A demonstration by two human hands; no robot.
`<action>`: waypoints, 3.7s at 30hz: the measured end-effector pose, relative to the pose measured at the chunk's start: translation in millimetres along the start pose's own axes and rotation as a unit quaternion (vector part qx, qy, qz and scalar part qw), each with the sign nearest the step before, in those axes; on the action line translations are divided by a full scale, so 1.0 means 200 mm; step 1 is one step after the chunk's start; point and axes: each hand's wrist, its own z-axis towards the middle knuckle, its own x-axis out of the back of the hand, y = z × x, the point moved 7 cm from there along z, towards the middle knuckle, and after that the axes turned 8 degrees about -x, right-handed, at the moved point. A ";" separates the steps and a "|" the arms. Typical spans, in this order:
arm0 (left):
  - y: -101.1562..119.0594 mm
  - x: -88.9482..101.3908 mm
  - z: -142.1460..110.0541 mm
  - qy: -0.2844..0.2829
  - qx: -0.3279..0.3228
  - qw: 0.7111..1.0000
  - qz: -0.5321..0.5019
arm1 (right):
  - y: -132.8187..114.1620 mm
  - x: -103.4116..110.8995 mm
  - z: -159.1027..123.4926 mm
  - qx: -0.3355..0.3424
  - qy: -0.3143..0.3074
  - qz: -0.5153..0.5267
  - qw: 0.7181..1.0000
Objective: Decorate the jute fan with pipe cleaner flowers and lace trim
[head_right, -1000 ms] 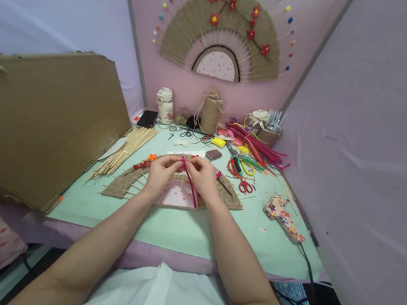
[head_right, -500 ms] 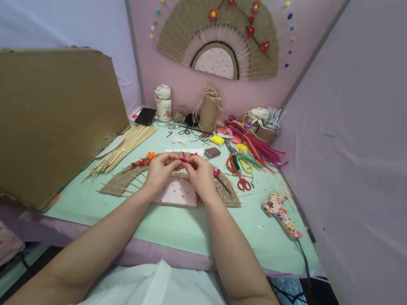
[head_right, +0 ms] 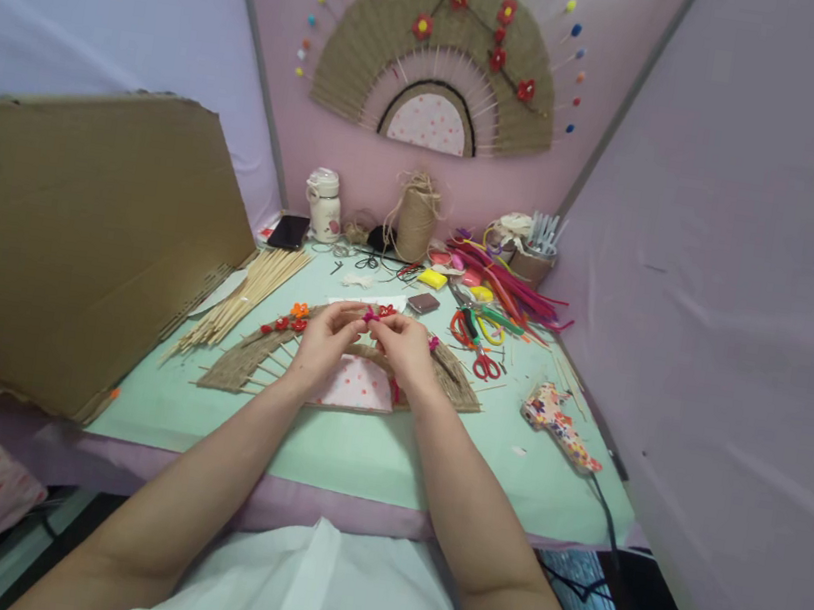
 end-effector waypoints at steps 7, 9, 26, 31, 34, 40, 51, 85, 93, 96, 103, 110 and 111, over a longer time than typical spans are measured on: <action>-0.05 0.04 0.01 0.076 0.038 0.992 -0.089 | -0.02 -0.04 -0.04 0.027 -0.021 -0.056 0.998; -0.04 0.05 0.01 0.091 0.034 0.991 -0.097 | -0.05 -0.03 -0.06 0.073 0.007 -0.128 0.989; 0.09 0.03 0.01 -0.025 -0.137 0.974 0.179 | -0.20 -0.06 -0.15 0.315 0.072 -0.365 0.873; 0.09 0.04 -0.01 0.036 -0.124 0.980 0.150 | -0.17 -0.03 -0.14 0.268 0.115 -0.298 0.909; 0.07 0.05 -0.01 0.082 -0.093 0.988 0.096 | -0.15 -0.03 -0.13 0.230 0.132 -0.221 0.938; 0.03 0.05 -0.01 0.138 -0.039 0.989 -0.032 | -0.11 -0.04 -0.12 0.199 0.134 -0.108 0.965; -0.02 0.01 0.01 0.048 0.000 0.994 -0.096 | -0.11 -0.03 -0.10 0.189 0.078 -0.112 0.973; 0.07 0.08 0.03 0.065 -0.096 0.993 -0.003 | -0.28 0.15 -0.19 0.261 0.271 -0.224 0.899; 0.09 0.00 -0.02 -0.016 -0.135 0.989 0.063 | -0.10 0.05 -0.04 0.103 0.081 -0.017 0.991; 0.06 -0.02 -0.02 -0.024 -0.102 0.993 0.053 | -0.15 0.04 -0.07 0.175 0.094 -0.050 0.979; 0.06 -0.03 -0.02 -0.042 -0.105 0.991 0.072 | -0.21 0.01 -0.13 0.291 0.096 -0.239 0.922; 0.12 -0.05 -0.05 -0.065 -0.249 0.944 0.206 | -0.23 -0.03 -0.16 0.325 0.085 -0.415 0.845; 0.13 -0.05 -0.06 -0.063 -0.260 0.939 0.218 | -0.24 -0.03 -0.17 0.332 0.086 -0.425 0.837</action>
